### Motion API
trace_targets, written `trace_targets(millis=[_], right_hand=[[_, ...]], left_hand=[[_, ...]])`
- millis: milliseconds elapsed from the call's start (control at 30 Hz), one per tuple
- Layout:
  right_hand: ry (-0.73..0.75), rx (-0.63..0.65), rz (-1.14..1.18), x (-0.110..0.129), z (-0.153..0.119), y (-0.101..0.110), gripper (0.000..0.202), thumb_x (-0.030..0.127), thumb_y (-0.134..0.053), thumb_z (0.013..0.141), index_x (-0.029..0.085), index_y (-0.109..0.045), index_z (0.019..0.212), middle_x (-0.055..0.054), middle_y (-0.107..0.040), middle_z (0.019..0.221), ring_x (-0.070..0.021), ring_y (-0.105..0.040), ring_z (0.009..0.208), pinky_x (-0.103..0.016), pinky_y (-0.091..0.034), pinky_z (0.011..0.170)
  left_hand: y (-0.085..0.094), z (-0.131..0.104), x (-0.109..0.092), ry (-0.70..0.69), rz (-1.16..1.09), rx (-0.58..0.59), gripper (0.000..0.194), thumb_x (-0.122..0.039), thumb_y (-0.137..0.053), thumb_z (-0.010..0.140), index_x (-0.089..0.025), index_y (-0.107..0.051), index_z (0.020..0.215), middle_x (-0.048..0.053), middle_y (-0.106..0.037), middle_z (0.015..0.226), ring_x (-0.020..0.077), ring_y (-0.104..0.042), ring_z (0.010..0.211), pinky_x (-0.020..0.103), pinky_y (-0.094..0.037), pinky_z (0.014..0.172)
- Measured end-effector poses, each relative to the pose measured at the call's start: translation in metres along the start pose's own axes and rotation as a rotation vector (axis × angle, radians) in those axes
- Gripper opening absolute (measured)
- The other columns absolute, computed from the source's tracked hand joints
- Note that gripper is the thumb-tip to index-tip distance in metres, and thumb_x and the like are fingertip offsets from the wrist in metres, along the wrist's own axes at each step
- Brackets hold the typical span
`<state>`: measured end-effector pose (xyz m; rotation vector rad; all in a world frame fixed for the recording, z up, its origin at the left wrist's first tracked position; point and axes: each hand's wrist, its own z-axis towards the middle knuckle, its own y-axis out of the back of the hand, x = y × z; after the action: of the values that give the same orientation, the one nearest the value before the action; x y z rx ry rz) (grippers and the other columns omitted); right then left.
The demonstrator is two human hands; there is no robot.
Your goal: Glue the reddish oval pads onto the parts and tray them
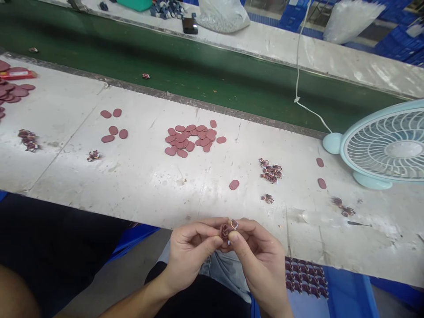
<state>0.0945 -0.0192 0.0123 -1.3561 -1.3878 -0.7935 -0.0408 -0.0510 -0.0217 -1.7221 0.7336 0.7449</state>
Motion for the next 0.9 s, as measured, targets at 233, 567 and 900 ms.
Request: trace_targets(millis=[233, 567, 900], right_hand=[[-0.065, 0.009, 0.164, -0.013, 0.002, 0.015, 0.013, 0.032, -0.074, 0.089, 0.023, -0.075, 0.098, -0.004, -0.076, 0.089, -0.0159, -0.071, 0.073, -0.027, -0.062, 0.066], [-0.023, -0.301, 0.180, -0.030, -0.042, 0.111, 0.017, 0.033, -0.080, 0.082, 0.023, -0.078, 0.096, -0.007, -0.074, 0.086, -0.0201, -0.072, 0.073, -0.027, -0.061, 0.058], [-0.192, -0.772, -0.385, -0.122, -0.162, 0.207, 0.034, 0.044, -0.071, 0.086, 0.019, -0.070, 0.108, -0.009, -0.076, 0.098, -0.0236, -0.073, 0.084, -0.041, -0.065, 0.075]], left_hand=[[0.001, 0.002, 0.002, -0.043, 0.149, 0.036, 0.008, -0.017, -0.078, 0.082, -0.022, -0.080, 0.088, 0.009, -0.077, 0.118, 0.0264, -0.076, 0.099, 0.034, -0.067, 0.078], [-0.020, 0.112, -0.034, -0.374, 1.494, 0.395, 0.023, -0.031, -0.064, 0.091, -0.022, -0.075, 0.108, 0.008, -0.075, 0.120, 0.0269, -0.070, 0.109, 0.037, -0.058, 0.088], [-0.059, 0.144, -0.031, -0.057, 1.732, 0.462, 0.036, -0.042, -0.070, 0.080, -0.020, -0.073, 0.108, -0.003, -0.076, 0.094, 0.0201, -0.070, 0.084, 0.039, -0.054, 0.089]])
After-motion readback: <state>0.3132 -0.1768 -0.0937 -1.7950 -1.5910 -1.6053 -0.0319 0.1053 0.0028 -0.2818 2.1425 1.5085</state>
